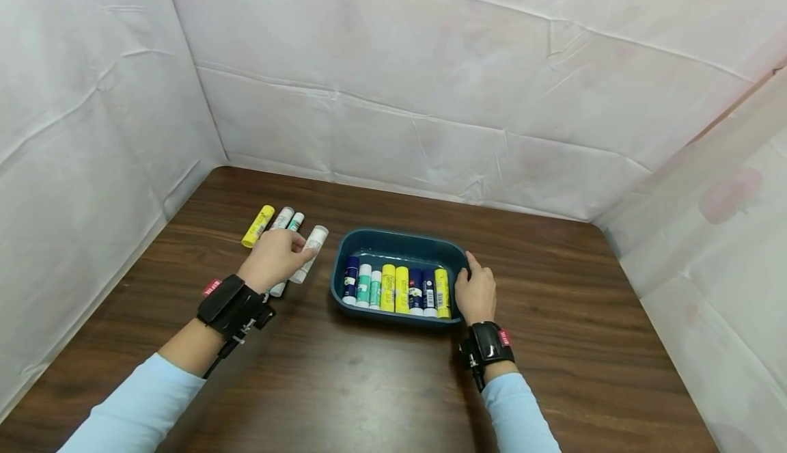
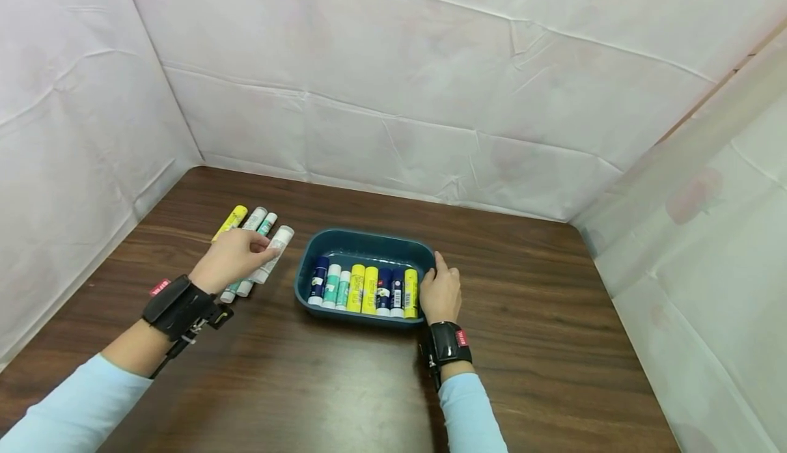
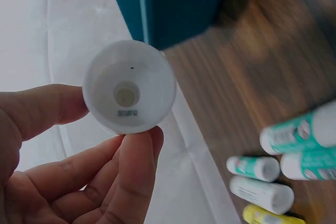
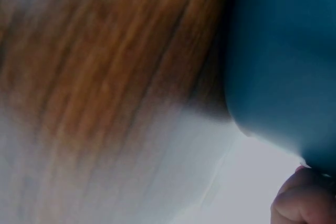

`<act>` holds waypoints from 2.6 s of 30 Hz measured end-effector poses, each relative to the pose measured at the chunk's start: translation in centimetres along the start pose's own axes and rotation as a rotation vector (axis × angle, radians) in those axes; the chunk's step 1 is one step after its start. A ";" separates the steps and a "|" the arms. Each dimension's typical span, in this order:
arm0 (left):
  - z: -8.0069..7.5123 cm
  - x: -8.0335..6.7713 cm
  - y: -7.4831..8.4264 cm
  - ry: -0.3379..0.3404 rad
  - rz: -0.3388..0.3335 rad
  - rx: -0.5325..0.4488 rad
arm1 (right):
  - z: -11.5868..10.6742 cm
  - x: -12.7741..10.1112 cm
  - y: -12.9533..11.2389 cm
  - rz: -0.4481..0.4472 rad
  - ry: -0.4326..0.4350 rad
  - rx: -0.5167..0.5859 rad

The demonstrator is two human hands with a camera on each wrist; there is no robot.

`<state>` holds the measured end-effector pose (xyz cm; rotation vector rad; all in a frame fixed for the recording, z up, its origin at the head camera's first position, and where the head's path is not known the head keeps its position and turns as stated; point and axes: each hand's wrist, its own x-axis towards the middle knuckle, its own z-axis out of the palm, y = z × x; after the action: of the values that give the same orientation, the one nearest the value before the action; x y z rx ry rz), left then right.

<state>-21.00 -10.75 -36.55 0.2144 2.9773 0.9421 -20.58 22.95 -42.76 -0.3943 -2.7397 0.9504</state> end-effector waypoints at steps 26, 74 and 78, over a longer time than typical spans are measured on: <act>4.7 1.8 8.2 -0.117 0.051 -0.042 | 0.3 -0.1 -0.1 -0.007 0.019 0.025; 14.1 3.1 14.1 -0.201 0.118 -0.127 | 2.0 -0.8 -1.9 -0.025 0.046 0.101; 14.3 3.1 14.1 -0.199 0.113 -0.152 | 2.1 -0.7 -1.9 -0.024 0.047 0.095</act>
<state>-21.56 9.25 -40.07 0.4486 2.7240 1.0821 -20.88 20.08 -43.26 -0.3622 -2.6392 1.0460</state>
